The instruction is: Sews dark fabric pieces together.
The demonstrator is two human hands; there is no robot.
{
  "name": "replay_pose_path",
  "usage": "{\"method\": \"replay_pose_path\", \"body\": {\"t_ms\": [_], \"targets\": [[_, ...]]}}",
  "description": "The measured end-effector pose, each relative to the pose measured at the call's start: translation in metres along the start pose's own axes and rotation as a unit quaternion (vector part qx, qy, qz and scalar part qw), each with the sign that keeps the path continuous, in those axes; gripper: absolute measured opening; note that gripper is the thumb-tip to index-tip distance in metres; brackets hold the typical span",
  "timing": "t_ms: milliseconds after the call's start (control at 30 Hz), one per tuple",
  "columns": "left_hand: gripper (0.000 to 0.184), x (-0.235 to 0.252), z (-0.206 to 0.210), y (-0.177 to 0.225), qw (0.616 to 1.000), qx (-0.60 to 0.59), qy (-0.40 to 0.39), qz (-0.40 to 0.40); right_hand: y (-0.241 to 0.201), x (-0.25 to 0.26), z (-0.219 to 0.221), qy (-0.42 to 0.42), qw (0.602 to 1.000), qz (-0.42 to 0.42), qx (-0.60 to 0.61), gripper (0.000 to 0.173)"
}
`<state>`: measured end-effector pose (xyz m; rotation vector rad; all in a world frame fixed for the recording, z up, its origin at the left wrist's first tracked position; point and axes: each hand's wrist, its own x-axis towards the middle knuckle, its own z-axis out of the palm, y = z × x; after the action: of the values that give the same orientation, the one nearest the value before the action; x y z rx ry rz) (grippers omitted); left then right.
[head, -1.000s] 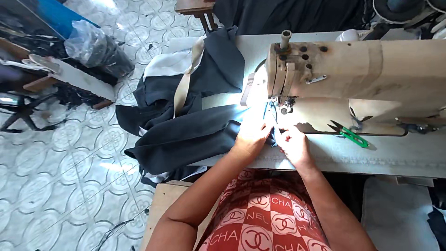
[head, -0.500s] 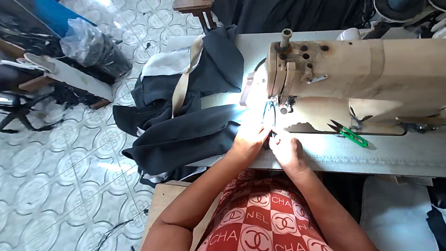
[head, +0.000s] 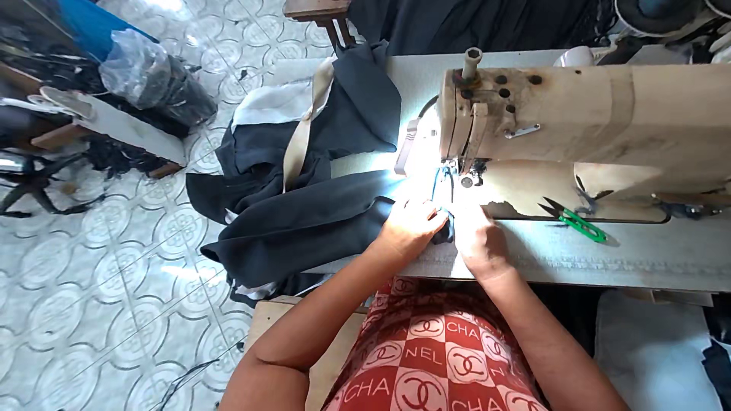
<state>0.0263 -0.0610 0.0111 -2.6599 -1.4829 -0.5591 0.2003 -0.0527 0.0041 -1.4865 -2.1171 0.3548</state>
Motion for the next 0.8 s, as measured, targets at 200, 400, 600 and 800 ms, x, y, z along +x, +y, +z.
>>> {"method": "replay_pose_path", "body": {"t_ms": [200, 400, 600, 800], "targets": [[0.029, -0.004, -0.003, -0.008, 1.0, -0.019, -0.011, 0.018, 0.002, -0.005, 0.01, 0.03, 0.997, -0.06, -0.036, 0.027], [0.028, -0.004, -0.002, -0.012, 0.999, -0.038, -0.008, 0.019, 0.001, -0.003, 0.013, 0.065, 0.993, -0.079, -0.055, 0.022], [0.031, 0.01, 0.0, -0.027, 0.997, -0.067, -0.02, 0.014, 0.004, 0.015, 0.011, 0.025, 0.998, -0.047, -0.016, 0.024], [0.032, 0.029, 0.005, -0.043, 0.997, -0.081, -0.014, -0.005, 0.005, 0.036, 0.017, -0.024, 0.999, 0.011, -0.034, 0.028]]}}
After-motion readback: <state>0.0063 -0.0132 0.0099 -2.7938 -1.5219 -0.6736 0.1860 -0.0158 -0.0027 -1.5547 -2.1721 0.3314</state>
